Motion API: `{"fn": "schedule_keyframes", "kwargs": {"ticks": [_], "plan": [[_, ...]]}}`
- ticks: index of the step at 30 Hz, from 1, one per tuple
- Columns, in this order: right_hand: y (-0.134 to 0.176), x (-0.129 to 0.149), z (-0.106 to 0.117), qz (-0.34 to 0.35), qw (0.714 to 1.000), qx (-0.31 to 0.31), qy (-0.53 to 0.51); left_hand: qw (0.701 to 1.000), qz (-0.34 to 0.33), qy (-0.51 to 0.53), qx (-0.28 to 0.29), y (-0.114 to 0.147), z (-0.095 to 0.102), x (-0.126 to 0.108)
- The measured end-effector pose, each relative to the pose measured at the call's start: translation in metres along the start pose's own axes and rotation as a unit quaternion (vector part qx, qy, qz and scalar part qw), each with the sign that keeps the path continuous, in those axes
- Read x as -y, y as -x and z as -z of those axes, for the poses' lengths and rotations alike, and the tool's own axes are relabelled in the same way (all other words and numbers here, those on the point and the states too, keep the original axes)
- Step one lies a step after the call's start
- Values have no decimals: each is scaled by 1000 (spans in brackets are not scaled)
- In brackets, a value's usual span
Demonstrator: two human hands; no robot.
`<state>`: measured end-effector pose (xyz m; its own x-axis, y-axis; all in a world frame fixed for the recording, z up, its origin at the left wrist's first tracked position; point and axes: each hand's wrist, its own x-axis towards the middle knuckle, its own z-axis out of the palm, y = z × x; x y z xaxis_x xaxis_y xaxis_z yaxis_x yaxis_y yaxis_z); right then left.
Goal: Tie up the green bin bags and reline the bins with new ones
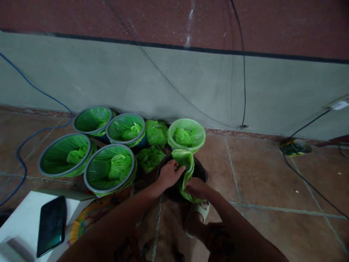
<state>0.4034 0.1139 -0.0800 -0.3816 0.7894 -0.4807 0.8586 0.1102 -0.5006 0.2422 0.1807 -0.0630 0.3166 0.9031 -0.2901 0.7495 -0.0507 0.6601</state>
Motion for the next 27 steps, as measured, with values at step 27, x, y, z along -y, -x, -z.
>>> {"fn": "schedule_keyframes", "kwargs": {"ticks": [27], "plan": [[69, -74, 38, -391, 898, 154, -131, 963, 120, -197, 139, -5, 50, 53]]}}
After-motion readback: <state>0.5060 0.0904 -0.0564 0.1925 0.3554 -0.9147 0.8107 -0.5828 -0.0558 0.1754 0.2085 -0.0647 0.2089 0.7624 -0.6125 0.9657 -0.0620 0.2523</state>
